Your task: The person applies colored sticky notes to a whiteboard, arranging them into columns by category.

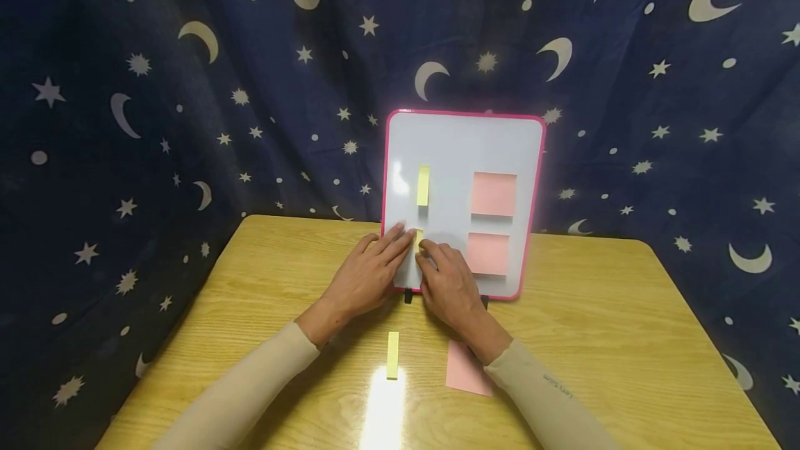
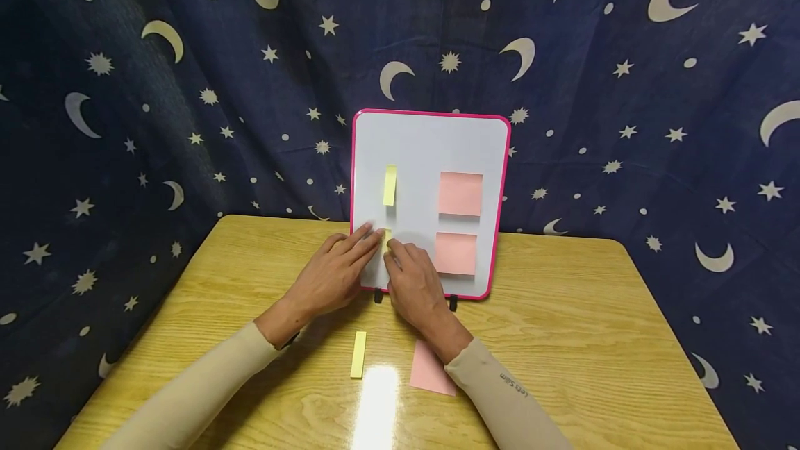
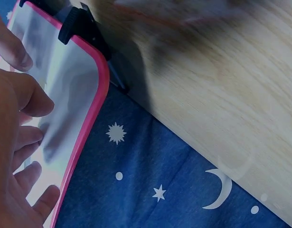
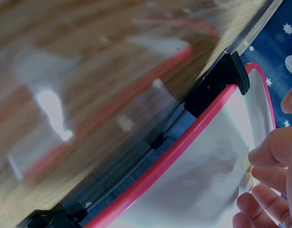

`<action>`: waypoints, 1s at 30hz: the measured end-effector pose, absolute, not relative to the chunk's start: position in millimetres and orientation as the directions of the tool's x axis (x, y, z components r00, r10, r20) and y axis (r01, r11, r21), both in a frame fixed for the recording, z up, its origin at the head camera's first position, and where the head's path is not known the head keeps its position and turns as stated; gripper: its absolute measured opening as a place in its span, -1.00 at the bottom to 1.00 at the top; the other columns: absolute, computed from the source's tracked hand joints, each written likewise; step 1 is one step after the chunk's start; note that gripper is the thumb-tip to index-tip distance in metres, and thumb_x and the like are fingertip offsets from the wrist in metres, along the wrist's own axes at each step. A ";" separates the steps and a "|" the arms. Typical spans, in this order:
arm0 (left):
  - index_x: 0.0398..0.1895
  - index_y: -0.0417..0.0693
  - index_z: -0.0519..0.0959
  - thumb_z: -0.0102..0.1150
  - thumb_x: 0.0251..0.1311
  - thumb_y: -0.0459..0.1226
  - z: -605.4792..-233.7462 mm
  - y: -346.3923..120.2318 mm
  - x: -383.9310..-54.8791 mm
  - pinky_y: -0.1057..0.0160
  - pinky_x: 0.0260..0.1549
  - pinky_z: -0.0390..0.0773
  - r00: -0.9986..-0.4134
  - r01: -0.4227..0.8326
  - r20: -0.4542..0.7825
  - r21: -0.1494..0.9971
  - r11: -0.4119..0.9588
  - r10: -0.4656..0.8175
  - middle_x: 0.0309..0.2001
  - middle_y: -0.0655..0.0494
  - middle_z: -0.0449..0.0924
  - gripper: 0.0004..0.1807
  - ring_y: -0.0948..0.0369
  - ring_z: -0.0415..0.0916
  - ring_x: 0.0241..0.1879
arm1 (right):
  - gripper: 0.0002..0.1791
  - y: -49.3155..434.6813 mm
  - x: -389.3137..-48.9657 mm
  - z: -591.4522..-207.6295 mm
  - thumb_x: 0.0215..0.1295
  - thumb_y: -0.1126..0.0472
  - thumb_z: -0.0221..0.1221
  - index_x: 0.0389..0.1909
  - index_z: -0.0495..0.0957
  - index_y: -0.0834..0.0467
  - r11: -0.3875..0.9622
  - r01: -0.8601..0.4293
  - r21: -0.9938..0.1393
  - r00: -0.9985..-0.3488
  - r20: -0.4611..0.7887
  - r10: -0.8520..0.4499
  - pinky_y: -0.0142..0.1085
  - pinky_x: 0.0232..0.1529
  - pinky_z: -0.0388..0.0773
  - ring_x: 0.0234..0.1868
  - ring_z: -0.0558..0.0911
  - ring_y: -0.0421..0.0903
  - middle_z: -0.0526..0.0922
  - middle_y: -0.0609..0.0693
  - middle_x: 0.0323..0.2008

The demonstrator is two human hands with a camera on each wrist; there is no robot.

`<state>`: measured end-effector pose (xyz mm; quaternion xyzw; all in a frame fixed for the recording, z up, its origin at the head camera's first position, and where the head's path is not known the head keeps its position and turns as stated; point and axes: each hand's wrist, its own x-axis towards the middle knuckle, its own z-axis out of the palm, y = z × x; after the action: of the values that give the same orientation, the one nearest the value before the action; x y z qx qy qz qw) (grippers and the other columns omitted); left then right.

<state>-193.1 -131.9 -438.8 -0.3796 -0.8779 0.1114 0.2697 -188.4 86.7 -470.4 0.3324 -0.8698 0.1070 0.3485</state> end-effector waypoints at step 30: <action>0.54 -0.16 0.41 0.35 0.19 -0.11 -433.6 -129.9 -196.3 0.00 0.34 0.39 -0.531 0.592 0.378 -0.474 0.652 0.758 0.58 0.00 0.32 -0.18 0.05 0.16 0.62 | -0.58 87.0 -186.4 -471.2 0.14 0.40 0.28 0.07 0.71 0.35 0.737 -0.676 -0.031 -0.563 0.667 -0.488 -0.07 0.07 0.62 0.02 0.61 0.15 0.51 0.26 0.38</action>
<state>-196.3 -129.9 -433.6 -0.3912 -0.8629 0.1455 0.2850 -186.4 87.0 -471.2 0.3334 -0.8725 0.1431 0.3273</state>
